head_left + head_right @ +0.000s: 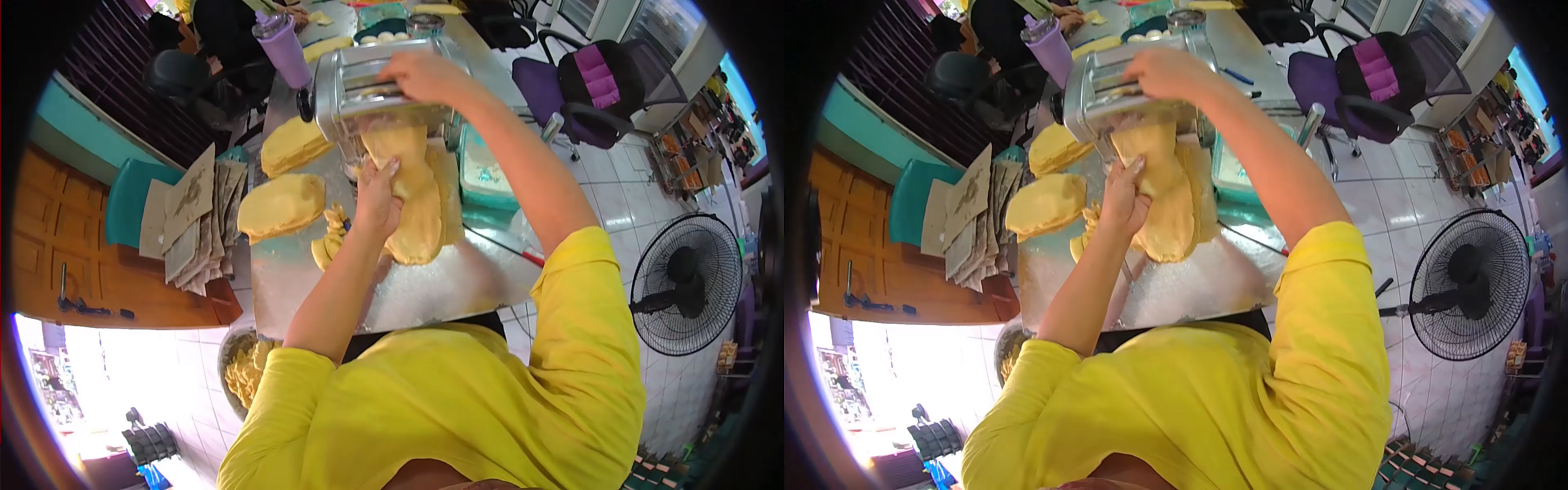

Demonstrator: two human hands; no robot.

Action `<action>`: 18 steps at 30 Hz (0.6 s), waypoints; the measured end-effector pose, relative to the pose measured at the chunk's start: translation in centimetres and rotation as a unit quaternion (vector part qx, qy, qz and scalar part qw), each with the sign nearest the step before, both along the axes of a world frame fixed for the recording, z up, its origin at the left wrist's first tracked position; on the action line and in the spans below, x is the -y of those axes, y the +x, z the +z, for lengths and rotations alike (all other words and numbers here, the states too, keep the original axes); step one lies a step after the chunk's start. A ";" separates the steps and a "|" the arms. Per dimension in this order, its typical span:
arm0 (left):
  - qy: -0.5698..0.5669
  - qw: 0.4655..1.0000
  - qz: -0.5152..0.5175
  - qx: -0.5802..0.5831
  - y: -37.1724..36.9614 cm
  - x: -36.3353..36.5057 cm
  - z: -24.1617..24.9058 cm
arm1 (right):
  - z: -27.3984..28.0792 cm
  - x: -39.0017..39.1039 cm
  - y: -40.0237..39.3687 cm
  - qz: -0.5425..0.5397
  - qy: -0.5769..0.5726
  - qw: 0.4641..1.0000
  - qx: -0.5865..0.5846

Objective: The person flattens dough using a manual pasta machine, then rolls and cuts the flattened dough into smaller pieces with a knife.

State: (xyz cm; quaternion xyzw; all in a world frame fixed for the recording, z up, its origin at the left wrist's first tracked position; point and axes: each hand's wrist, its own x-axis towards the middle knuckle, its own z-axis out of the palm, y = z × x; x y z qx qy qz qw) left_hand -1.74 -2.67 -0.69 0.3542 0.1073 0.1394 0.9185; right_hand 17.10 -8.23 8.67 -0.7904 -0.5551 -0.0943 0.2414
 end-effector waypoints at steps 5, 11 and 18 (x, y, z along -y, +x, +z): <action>0.082 0.996 0.016 0.000 -0.9 0.9 -0.5 | 1.2 1.4 0.5 -0.015 0.141 0.986 -0.085; 0.068 0.997 -0.001 -0.028 -1.6 1.6 -0.7 | 2.0 1.8 -0.4 -0.031 0.176 0.976 -0.123; 0.066 0.995 0.021 -0.069 -3.0 2.9 -0.6 | 1.6 1.4 -0.1 -0.030 0.191 0.976 -0.102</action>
